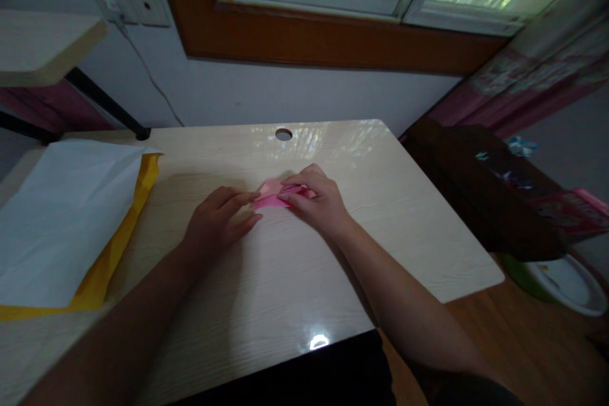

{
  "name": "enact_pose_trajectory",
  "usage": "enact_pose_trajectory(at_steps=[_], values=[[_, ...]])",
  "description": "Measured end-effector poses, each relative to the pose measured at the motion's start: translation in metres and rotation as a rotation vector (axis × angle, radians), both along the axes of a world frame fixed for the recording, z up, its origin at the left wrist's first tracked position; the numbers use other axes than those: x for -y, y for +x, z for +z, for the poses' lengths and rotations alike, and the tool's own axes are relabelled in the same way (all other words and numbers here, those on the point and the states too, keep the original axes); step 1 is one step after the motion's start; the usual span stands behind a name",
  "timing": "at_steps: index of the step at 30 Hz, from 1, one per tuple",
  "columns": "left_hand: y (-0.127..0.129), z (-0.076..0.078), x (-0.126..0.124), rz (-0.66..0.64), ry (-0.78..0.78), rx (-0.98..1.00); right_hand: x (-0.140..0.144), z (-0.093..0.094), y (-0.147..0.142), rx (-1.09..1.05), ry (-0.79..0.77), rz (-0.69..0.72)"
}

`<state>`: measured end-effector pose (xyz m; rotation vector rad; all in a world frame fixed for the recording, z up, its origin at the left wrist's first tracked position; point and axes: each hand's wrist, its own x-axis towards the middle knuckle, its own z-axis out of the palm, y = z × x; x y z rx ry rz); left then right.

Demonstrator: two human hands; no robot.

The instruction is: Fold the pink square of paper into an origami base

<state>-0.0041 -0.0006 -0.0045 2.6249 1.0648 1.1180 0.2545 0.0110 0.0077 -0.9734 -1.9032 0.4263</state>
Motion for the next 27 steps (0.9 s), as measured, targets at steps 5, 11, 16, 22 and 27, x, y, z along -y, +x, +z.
enact_pose_trajectory(at_steps=[5, 11, 16, 22, 27], values=[[-0.001, -0.006, -0.005, 0.013, 0.015, -0.047, 0.001, -0.001, -0.002, 0.022, -0.022, 0.069], [-0.004, -0.001, -0.004, 0.015, 0.05, -0.151, -0.003, 0.003, 0.002, 0.114, -0.035, 0.232], [-0.005, 0.002, -0.004, 0.0, 0.044, -0.255, -0.013, -0.002, 0.013, 0.233, -0.035, 0.341], [-0.001, -0.003, -0.005, -0.132, -0.003, -0.258, -0.018, -0.011, 0.018, 0.277, -0.058, 0.344], [-0.001, -0.009, -0.005, -0.244, -0.111, -0.184, -0.017, -0.011, 0.016, 0.269, -0.127, 0.298]])
